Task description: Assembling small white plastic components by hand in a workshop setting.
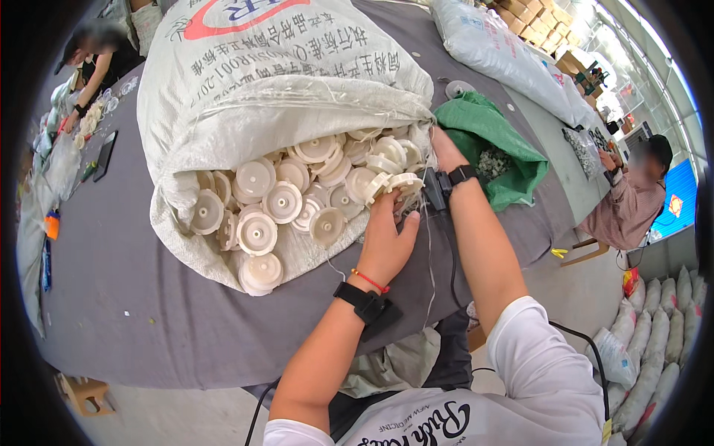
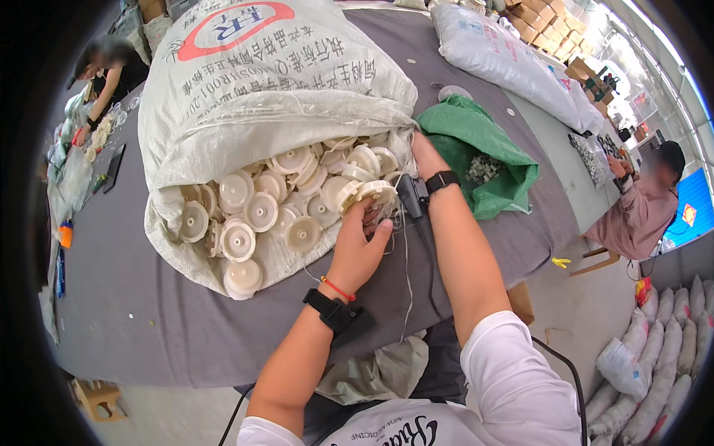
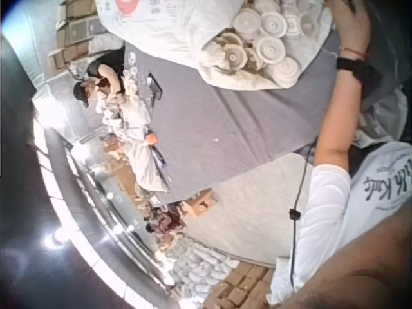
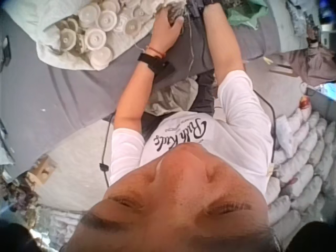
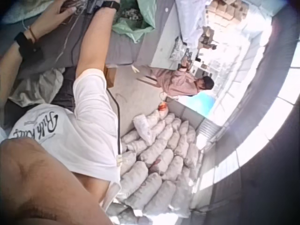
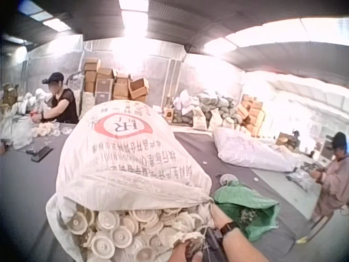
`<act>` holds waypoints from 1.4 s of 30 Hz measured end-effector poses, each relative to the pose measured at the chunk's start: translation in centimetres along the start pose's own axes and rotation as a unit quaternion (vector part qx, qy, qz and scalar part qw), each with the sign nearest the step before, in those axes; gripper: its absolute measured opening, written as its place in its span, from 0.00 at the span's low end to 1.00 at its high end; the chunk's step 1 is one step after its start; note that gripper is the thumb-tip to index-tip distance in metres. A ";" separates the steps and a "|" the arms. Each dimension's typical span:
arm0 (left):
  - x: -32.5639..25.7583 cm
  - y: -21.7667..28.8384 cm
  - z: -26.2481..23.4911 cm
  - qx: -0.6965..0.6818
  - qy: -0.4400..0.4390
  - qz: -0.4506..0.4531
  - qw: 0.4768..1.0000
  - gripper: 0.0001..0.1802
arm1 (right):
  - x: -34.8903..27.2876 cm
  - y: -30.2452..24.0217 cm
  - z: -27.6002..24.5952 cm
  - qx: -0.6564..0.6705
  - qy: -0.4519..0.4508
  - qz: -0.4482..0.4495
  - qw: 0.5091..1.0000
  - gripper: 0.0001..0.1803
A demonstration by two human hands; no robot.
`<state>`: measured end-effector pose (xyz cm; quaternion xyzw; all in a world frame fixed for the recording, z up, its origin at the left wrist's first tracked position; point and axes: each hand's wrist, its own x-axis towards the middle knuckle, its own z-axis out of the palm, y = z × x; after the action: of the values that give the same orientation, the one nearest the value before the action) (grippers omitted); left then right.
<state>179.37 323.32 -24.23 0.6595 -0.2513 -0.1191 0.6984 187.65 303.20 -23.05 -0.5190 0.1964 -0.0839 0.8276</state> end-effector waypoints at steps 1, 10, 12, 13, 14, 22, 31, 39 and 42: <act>0.3 0.2 0.6 -0.004 -0.009 0.005 1.000 0.25 | 2.3 0.0 -2.6 -0.028 0.051 -0.012 0.998 0.19; -0.2 -0.1 -0.8 0.097 -0.019 0.008 0.995 0.18 | 1.7 -5.7 -0.2 -0.672 0.207 -0.073 0.707 0.16; -0.2 -0.3 -0.8 0.111 -0.019 0.048 0.992 0.17 | 4.1 -5.2 -1.5 -0.529 0.197 0.014 0.826 0.15; -0.2 -0.2 -0.6 0.108 -0.020 0.051 0.993 0.17 | 5.1 -4.6 -2.2 -0.444 0.197 0.016 0.874 0.16; -0.2 -0.1 -0.4 0.111 -0.023 0.065 0.991 0.17 | 6.1 -4.1 -2.9 -0.356 0.194 0.018 0.914 0.17; -0.6 0.5 -1.2 0.100 -0.015 0.028 0.994 0.19 | 7.4 -4.6 1.9 -0.120 0.094 -0.015 0.988 0.19; -0.1 0.5 -1.1 0.073 -0.015 -0.002 0.997 0.19 | 4.2 -4.7 3.3 -0.085 -0.131 -0.221 0.963 0.28; 0.0 0.6 -0.7 0.088 0.003 0.026 0.996 0.17 | 3.7 -5.6 5.2 -0.497 -0.081 -0.363 0.784 0.28; 0.0 0.4 -1.1 0.087 0.007 0.031 0.996 0.17 | 5.7 -7.0 5.8 -0.458 -0.017 -0.244 0.855 0.20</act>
<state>179.89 324.34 -23.80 0.7105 -0.2764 -0.0704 0.6434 195.66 302.94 -15.96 -0.8719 0.0658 -0.1746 0.4528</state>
